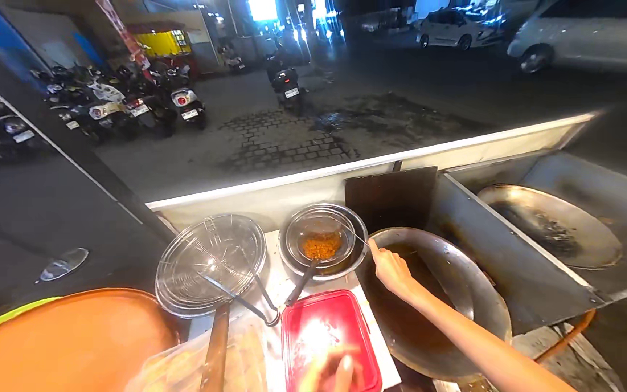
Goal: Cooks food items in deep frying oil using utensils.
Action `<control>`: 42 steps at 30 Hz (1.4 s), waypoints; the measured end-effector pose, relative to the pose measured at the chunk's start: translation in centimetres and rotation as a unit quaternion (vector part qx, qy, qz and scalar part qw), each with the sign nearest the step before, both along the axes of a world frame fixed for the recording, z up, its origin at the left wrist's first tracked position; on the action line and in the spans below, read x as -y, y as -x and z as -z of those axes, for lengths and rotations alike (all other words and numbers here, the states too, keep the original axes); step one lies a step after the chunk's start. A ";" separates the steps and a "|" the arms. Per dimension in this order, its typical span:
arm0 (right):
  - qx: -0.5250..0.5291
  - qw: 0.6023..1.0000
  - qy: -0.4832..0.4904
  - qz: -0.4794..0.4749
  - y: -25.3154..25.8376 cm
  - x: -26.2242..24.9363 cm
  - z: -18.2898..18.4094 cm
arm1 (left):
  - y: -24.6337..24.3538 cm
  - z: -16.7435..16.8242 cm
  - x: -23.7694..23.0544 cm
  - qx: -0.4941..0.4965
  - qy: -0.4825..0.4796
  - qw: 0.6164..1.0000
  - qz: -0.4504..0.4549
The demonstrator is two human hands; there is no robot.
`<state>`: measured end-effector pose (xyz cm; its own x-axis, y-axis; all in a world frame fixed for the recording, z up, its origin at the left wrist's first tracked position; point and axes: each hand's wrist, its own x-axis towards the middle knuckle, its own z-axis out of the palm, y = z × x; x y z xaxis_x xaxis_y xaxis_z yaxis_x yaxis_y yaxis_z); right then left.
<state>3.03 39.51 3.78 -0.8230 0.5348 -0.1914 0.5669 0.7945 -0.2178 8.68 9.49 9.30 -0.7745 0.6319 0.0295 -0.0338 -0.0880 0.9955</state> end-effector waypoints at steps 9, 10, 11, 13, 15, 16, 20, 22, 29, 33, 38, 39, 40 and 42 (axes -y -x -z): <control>-0.038 0.997 0.057 0.036 -3.4 -2.6 -0.3 | 17.4 0.2 -10.8 -0.209 0.692 0.690 0.036; -0.065 0.994 0.073 0.040 -4.0 -2.8 -0.4 | 18.3 0.8 -10.5 -0.180 0.701 0.688 0.064; -0.091 0.991 0.086 0.043 -4.6 -3.1 -0.3 | 19.2 1.5 -10.1 -0.146 0.696 0.697 0.092; -0.144 0.982 0.114 0.046 -5.7 -3.6 -0.2 | 21.2 3.6 -9.1 -0.076 0.655 0.740 0.131; -0.190 0.971 0.140 0.048 -6.7 -4.1 0.3 | 22.1 4.7 -8.2 -0.009 0.606 0.787 0.119; -0.206 0.966 0.147 0.049 -7.1 -4.2 0.6 | 22.0 4.6 -8.0 0.006 0.592 0.799 0.102; -0.243 0.954 0.166 0.055 -8.3 -4.6 1.7 | 20.3 3.3 -7.0 -0.022 0.589 0.807 0.031; -0.262 0.947 0.176 0.055 -8.6 -4.6 2.3 | 19.3 2.9 -6.3 -0.056 0.571 0.819 -0.006; -0.308 0.938 0.153 0.036 -8.4 -3.6 3.8 | 14.2 1.7 -6.8 -0.215 0.602 0.761 -0.114; -0.267 0.959 0.097 0.008 -6.6 -3.9 2.2 | 13.0 2.3 -7.0 -0.257 0.611 0.739 -0.118; -0.259 0.965 0.039 -0.004 -3.5 -4.7 -0.8 | 12.3 3.2 -6.0 -0.308 0.570 0.747 -0.150; -0.265 0.964 0.033 0.004 -3.0 -4.6 -1.3 | 12.1 3.2 -5.9 -0.318 0.564 0.746 -0.154; -0.268 0.963 0.028 0.008 -2.5 -4.6 -1.5 | 11.8 3.1 -5.9 -0.322 0.559 0.748 -0.155; -0.218 0.975 0.028 -0.005 -1.9 -4.6 -1.9 | 11.4 3.2 -5.9 -0.321 0.558 0.749 -0.156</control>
